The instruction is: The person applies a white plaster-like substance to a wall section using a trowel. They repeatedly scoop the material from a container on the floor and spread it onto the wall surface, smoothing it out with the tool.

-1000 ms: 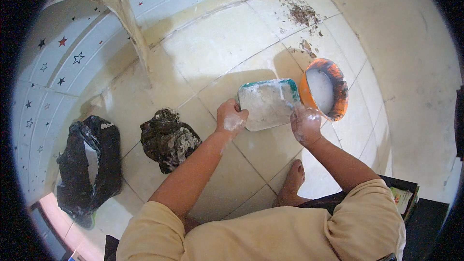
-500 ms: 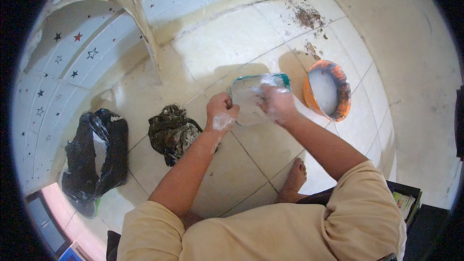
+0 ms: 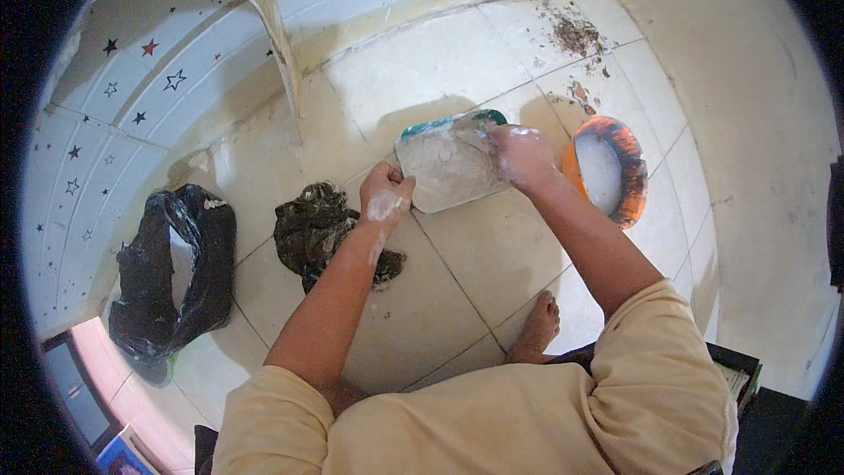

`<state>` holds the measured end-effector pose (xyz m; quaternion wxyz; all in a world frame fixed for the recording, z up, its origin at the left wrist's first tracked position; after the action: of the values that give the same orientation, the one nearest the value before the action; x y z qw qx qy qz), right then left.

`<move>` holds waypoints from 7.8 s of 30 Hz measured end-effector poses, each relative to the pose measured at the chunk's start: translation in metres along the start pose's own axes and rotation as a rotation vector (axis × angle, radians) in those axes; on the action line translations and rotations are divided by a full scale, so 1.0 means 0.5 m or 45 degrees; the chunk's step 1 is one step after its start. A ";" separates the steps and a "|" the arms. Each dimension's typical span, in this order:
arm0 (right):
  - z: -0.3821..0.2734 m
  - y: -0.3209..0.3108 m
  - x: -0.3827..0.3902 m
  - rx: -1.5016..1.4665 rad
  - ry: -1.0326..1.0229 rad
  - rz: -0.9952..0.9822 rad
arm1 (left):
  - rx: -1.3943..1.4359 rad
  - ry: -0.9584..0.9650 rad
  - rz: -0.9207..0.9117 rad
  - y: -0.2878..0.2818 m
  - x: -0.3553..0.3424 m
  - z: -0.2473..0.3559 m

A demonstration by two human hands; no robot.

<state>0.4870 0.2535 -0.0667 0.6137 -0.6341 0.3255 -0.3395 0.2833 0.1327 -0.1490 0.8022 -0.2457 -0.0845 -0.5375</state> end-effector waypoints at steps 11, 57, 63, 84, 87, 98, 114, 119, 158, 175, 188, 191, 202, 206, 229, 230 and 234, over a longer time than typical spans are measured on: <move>-0.089 0.058 0.019 -0.072 -0.342 -0.125 | 0.274 -0.041 -0.087 -0.008 0.017 -0.005; -0.023 -0.028 -0.040 -0.082 -0.085 -0.010 | 0.569 -0.039 -0.054 -0.002 0.042 0.007; -0.045 0.058 -0.026 -0.120 -0.008 -0.083 | 0.489 0.002 -0.103 0.004 0.019 -0.022; -0.087 -0.004 -0.016 -0.086 -0.450 -0.310 | 0.470 -0.017 -0.051 -0.009 0.056 0.028; -0.073 0.056 -0.025 -0.133 -0.374 -0.282 | 0.461 -0.015 -0.041 -0.004 0.053 0.029; -0.152 0.040 0.009 -0.421 -0.357 -0.125 | 0.511 -0.036 0.043 0.002 0.063 0.023; -0.131 0.112 -0.040 -0.308 -0.372 -0.202 | 0.497 -0.111 0.002 0.000 0.069 0.032; -0.067 0.023 -0.040 -0.156 -0.494 -0.434 | 0.490 -0.063 0.091 0.000 0.071 0.013; 0.001 0.004 -0.043 -0.044 -0.590 -0.251 | 0.616 -0.153 0.039 0.009 0.067 0.033; -0.017 0.047 -0.089 -0.580 -0.576 -0.789 | 0.573 -0.325 0.162 0.023 0.070 0.047; 0.084 -0.025 -0.172 -1.640 -0.044 -1.328 | -0.313 -0.324 -0.195 -0.073 0.060 0.204; 0.111 -0.064 -0.173 -1.893 0.043 -1.422 | -0.886 0.290 -0.267 -0.091 0.071 0.316; 0.186 -0.017 -0.088 -2.070 0.197 -1.145 | -1.245 0.630 -0.862 -0.172 0.222 0.618; 0.209 0.041 -0.082 -1.961 0.151 -0.923 | -1.220 0.747 -0.668 -0.261 0.285 0.738; 0.216 0.024 0.022 -1.935 0.514 -1.064 | 1.489 0.770 0.043 -0.636 0.113 0.820; 0.215 0.020 0.020 -1.896 0.522 -1.082 | 1.529 0.756 0.038 -0.640 0.109 0.825; 0.231 0.057 0.015 -1.755 0.554 -1.149 | 1.604 0.666 0.060 -0.652 0.092 0.835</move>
<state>0.5871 0.3103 -0.0965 -0.1799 -0.8556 0.2862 -0.3919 0.0609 0.1990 0.3295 0.7978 0.4043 -0.1792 -0.4098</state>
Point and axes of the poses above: each hand's wrist, its own x-axis away from the middle knuckle, its own y-axis out of the palm, z = x × y, the point moved 1 cm from there along -x, towards the middle knuckle, and after that the axes turned 1 degree about y, right-handed, at the moved point
